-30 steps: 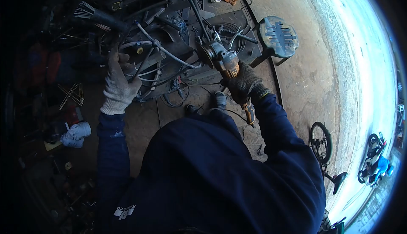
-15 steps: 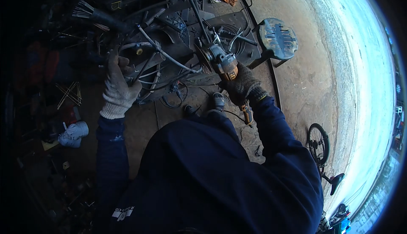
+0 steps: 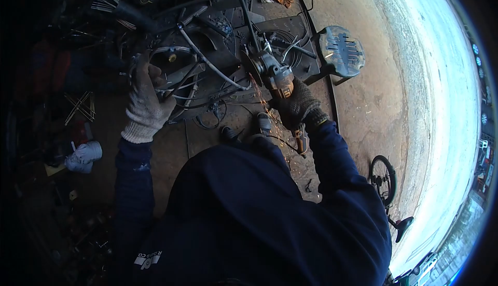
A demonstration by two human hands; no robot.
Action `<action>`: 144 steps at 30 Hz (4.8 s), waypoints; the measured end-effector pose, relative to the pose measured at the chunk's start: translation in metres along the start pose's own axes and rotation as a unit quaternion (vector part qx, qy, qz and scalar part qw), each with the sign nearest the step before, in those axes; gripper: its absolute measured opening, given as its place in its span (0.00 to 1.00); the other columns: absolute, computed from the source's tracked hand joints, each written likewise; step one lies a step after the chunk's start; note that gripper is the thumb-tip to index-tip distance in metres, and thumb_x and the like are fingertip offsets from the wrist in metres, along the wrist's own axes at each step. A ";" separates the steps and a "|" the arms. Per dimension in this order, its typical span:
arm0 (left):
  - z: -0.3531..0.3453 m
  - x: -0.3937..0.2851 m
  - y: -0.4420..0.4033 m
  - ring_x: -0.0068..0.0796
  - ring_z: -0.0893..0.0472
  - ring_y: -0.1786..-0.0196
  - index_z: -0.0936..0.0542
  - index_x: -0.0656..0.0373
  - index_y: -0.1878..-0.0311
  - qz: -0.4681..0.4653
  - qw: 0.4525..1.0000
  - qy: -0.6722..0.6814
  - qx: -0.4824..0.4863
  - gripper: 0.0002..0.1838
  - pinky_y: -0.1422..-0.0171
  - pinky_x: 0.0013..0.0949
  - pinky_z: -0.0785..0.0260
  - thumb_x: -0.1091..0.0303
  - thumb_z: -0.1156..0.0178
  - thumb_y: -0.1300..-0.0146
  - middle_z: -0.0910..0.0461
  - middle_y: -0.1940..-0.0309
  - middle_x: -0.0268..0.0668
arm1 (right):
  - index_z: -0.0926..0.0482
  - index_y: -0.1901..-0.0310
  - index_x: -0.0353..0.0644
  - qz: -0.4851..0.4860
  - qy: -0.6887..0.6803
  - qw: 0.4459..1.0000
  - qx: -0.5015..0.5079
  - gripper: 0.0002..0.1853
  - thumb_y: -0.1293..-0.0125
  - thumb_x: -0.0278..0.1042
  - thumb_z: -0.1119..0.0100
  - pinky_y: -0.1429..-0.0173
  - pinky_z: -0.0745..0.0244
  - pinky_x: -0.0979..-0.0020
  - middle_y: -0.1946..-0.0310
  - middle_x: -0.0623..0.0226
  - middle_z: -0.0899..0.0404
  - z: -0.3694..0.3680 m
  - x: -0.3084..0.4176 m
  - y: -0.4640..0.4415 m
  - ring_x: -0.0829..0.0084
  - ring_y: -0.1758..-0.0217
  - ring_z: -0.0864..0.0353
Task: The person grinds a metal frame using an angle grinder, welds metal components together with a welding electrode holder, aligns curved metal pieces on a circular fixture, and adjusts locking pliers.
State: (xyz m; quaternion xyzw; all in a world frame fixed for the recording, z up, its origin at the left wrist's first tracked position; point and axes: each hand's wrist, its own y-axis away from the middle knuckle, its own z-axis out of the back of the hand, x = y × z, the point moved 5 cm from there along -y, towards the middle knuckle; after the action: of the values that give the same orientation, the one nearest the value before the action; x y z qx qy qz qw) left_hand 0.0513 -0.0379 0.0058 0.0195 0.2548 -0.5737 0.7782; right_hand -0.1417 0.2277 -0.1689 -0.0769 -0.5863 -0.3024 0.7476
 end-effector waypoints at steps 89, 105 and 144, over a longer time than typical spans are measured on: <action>-0.014 -0.001 -0.040 0.40 0.17 0.59 0.42 0.59 0.24 0.081 0.993 -0.049 -0.066 0.48 0.53 0.42 0.20 0.72 0.30 0.48 0.24 0.51 0.48 | 0.24 0.43 0.40 -0.140 -0.242 0.956 -0.086 0.29 0.47 0.31 0.23 0.49 0.18 0.64 0.55 0.65 0.16 0.013 -0.089 0.064 0.70 0.54 0.15; -0.033 0.014 -0.061 0.38 0.17 0.61 0.39 0.59 0.25 0.118 0.989 -0.089 -0.012 0.46 0.51 0.41 0.21 0.70 0.31 0.49 0.24 0.53 0.46 | 0.24 0.44 0.39 -0.113 -0.183 0.976 -0.028 0.30 0.48 0.36 0.23 0.49 0.19 0.65 0.57 0.64 0.16 -0.001 -0.066 0.046 0.69 0.56 0.16; -0.020 0.010 -0.030 0.27 0.22 0.69 0.41 0.60 0.23 0.058 0.998 -0.032 -0.018 0.48 0.61 0.32 0.23 0.79 0.35 0.50 0.28 0.52 0.44 | 0.25 0.41 0.40 -0.136 -0.333 0.933 -0.016 0.35 0.52 0.30 0.19 0.45 0.17 0.63 0.53 0.64 0.15 0.000 -0.089 0.054 0.68 0.52 0.14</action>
State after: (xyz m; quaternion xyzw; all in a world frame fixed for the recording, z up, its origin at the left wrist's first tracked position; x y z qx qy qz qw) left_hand 0.0193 -0.0506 -0.0078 0.0020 0.2378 -0.5233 0.8183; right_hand -0.1238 0.3037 -0.2375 -0.1048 -0.8014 -0.3676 0.4600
